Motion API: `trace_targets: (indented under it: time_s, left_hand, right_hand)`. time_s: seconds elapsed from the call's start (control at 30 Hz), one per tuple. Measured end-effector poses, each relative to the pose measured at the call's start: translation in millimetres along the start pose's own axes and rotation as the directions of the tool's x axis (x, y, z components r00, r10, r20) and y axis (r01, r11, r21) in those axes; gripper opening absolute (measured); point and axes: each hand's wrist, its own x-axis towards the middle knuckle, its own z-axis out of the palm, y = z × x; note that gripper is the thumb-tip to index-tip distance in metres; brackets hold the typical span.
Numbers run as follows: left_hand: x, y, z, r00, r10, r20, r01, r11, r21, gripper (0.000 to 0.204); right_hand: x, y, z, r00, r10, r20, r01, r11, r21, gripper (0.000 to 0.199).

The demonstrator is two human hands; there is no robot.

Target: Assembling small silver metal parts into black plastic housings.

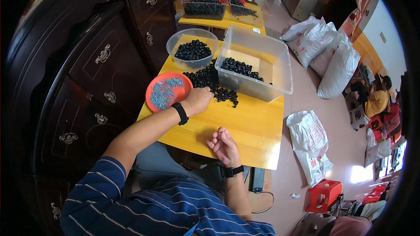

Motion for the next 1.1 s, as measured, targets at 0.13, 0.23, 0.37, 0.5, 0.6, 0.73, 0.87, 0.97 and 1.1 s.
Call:
trace_targets:
  time_s: [0.13,0.23,0.37,0.5,0.6,0.73,0.87,0.97,1.1]
  left_hand:
    - [0,5,-1,0.999,-0.018,-0.043,0.015,0.998,-0.061,0.013]
    - [6,18,1,0.999,-0.032,-0.035,0.028,0.994,-0.109,0.016]
    - [11,26,2,0.995,-0.092,-0.028,0.088,0.991,-0.098,0.014]
    - [12,23,6,0.994,-0.107,-0.034,0.104,0.991,-0.084,0.013]
    - [12,22,13,0.998,-0.024,-0.06,0.02,0.998,-0.065,0.013]
    - [-1,26,2,0.986,-0.028,-0.167,0.009,0.994,-0.11,0.012]
    - [-30,31,-15,0.954,-0.106,-0.28,0.008,0.944,-0.329,0.008]
    - [-63,40,-24,0.935,-0.163,-0.317,-0.015,0.87,-0.493,0.008]
    - [-108,52,-8,0.96,-0.18,-0.215,0.013,0.794,-0.607,0.007]
  right_hand:
    - [0,0,2,1.0,0.007,-0.002,-0.007,1.0,-0.014,0.01]
    - [-3,0,1,1.0,0.003,-0.019,-0.004,1.0,-0.018,0.01]
    - [-3,0,1,1.0,-0.005,-0.029,0.004,1.0,-0.005,0.01]
    - [-1,0,2,0.999,0.008,-0.049,-0.009,1.0,-0.008,0.012]
    - [-2,-3,1,0.999,-0.003,-0.047,0.004,1.0,0.014,0.012]
    - [0,-18,13,0.994,0.023,-0.111,-0.032,0.996,-0.081,0.012]
    - [13,-50,34,0.951,-0.12,-0.285,-0.093,0.768,-0.634,0.011]
    - [31,-83,8,0.927,-0.327,-0.183,-0.069,0.331,-0.941,0.003]
    - [61,-103,0,0.839,-0.529,-0.127,-0.237,-0.146,-0.96,0.014]
